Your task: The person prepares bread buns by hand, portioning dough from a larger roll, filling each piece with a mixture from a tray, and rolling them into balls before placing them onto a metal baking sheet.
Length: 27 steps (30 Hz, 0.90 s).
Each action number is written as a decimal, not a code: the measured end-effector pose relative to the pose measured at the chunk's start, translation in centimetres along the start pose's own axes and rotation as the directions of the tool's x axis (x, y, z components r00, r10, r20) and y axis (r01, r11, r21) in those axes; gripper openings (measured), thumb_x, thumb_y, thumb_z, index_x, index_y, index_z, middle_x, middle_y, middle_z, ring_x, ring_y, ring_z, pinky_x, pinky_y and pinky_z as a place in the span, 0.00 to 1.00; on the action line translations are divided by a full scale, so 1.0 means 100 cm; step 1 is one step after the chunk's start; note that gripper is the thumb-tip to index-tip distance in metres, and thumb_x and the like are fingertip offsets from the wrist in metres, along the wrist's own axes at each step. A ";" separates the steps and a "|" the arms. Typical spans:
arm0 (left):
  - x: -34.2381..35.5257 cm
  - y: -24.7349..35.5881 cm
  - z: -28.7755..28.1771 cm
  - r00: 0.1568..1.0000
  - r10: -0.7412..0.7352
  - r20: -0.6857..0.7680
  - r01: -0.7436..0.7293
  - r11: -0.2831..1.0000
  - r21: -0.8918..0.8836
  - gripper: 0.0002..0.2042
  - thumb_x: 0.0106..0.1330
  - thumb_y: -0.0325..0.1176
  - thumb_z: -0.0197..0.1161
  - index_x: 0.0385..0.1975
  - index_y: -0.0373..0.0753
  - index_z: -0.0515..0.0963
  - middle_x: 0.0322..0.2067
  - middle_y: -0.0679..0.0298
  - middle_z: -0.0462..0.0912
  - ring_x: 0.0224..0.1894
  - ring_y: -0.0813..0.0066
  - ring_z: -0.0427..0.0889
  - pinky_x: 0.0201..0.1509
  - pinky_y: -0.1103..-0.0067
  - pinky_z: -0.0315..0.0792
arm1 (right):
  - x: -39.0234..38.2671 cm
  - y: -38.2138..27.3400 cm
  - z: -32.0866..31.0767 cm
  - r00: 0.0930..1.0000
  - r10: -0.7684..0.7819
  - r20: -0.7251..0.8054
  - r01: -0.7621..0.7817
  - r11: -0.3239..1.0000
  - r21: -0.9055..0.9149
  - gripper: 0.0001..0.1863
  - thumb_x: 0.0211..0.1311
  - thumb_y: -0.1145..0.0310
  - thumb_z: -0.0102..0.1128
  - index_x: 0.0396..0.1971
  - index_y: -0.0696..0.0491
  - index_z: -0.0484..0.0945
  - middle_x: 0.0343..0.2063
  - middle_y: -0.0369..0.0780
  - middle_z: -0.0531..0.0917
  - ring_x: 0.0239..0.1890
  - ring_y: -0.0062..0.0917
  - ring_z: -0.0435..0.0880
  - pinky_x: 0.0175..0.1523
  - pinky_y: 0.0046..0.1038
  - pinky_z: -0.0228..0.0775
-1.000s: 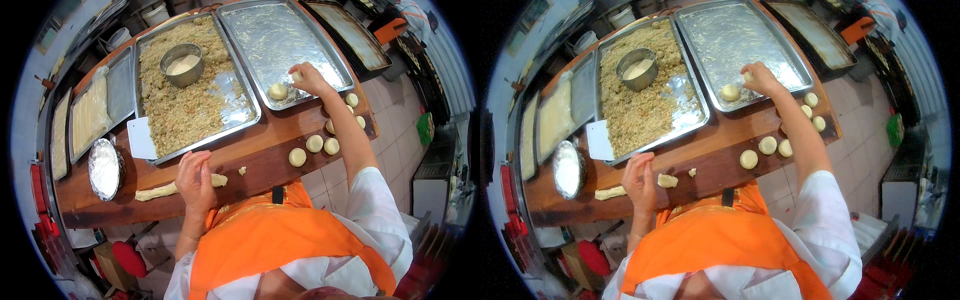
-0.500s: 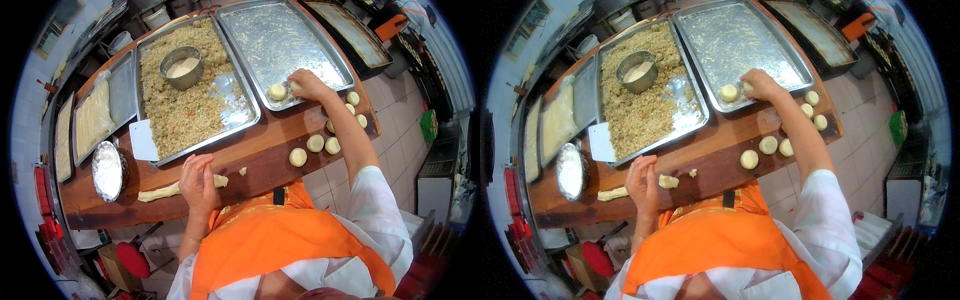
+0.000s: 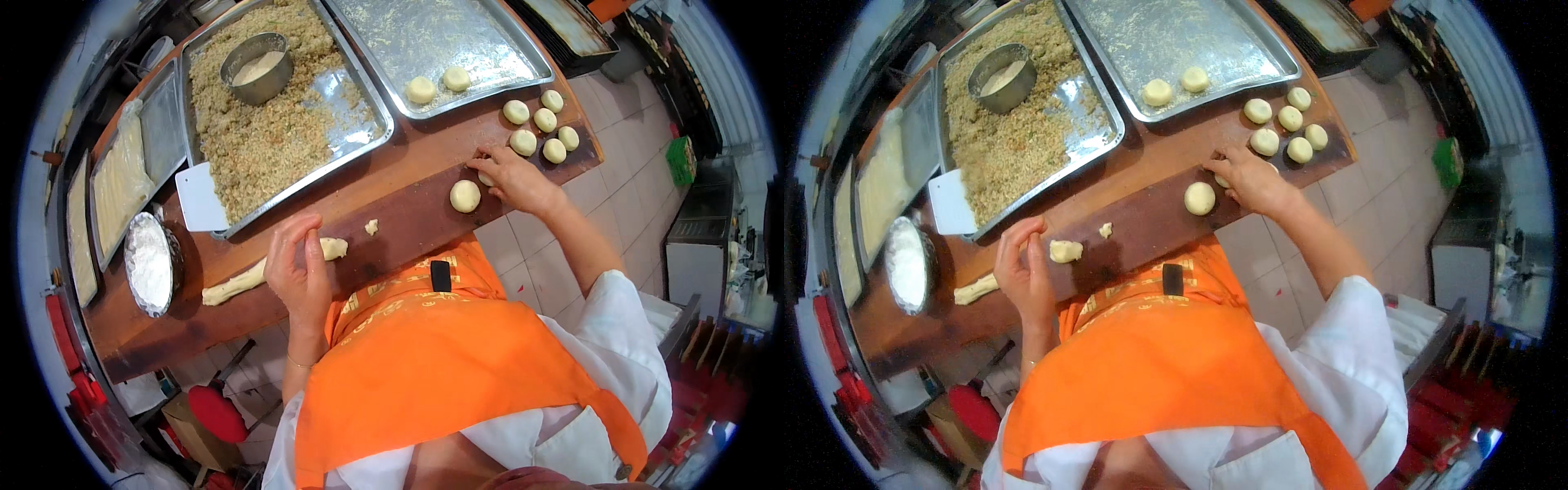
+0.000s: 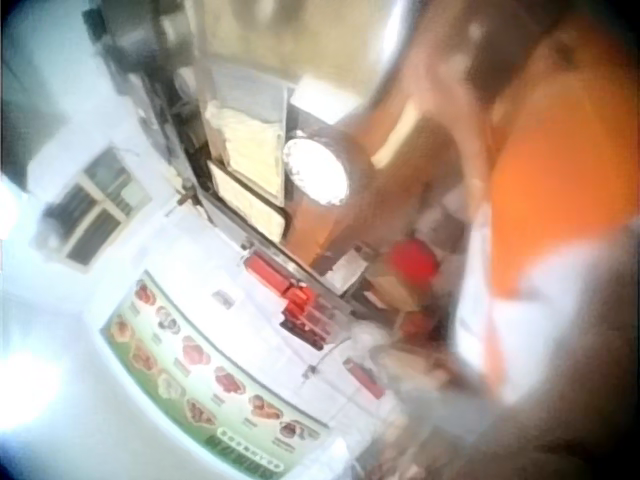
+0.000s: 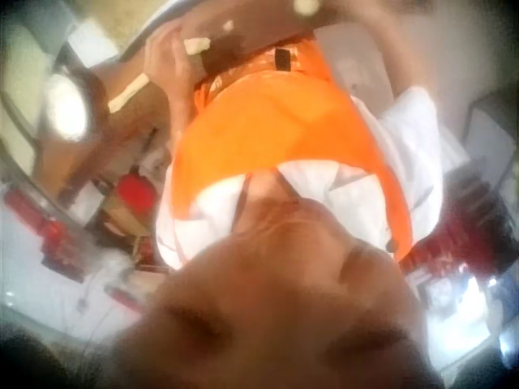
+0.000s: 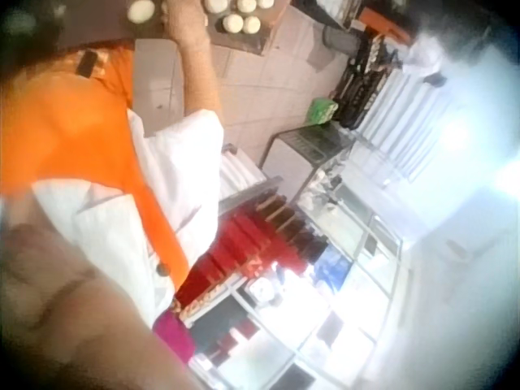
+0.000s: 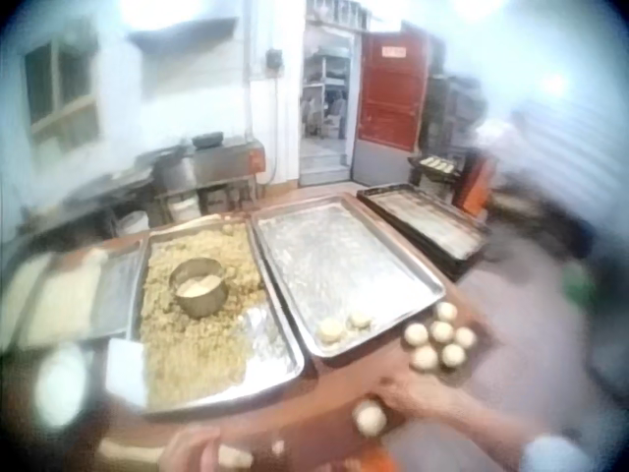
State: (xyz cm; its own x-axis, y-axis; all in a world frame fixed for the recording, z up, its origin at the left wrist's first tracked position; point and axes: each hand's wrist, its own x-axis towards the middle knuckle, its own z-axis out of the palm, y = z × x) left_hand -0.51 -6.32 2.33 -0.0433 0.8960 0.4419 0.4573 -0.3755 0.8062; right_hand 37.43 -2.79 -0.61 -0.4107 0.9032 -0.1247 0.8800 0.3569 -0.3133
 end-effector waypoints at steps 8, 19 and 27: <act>-0.013 0.008 -0.010 0.999 0.034 -0.029 -0.033 0.999 0.023 0.06 0.66 0.21 0.59 0.39 0.34 0.82 0.38 0.58 0.85 0.41 0.65 0.84 0.47 0.75 0.76 | -0.010 -0.034 -0.009 0.977 0.005 -0.212 0.022 0.991 0.129 0.25 0.49 0.75 0.70 0.51 0.51 0.77 0.51 0.45 0.75 0.56 0.43 0.73 0.61 0.40 0.68; -0.024 0.007 -0.021 0.999 0.017 -0.031 -0.015 0.998 0.061 0.07 0.65 0.18 0.59 0.38 0.34 0.82 0.37 0.58 0.85 0.40 0.65 0.85 0.47 0.75 0.77 | -0.006 -0.053 0.027 0.957 -0.258 -0.133 0.252 0.966 -0.064 0.30 0.47 0.75 0.72 0.53 0.50 0.72 0.51 0.47 0.74 0.55 0.44 0.75 0.56 0.40 0.73; -0.015 0.000 -0.013 1.000 0.016 -0.010 -0.015 0.994 0.105 0.06 0.64 0.18 0.59 0.37 0.33 0.81 0.37 0.58 0.85 0.40 0.65 0.85 0.46 0.74 0.77 | 0.038 -0.003 -0.006 0.800 -0.120 -0.589 0.279 0.942 0.186 0.28 0.46 0.78 0.72 0.51 0.53 0.74 0.50 0.47 0.76 0.55 0.45 0.76 0.60 0.41 0.71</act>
State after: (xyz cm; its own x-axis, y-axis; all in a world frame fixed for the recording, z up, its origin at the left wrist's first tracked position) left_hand -1.56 -8.01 2.19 -0.0448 0.8873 0.4590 0.5482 -0.3622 0.7538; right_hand 35.75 0.71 -0.47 -0.2937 0.8196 0.4919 0.6701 0.5436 -0.5055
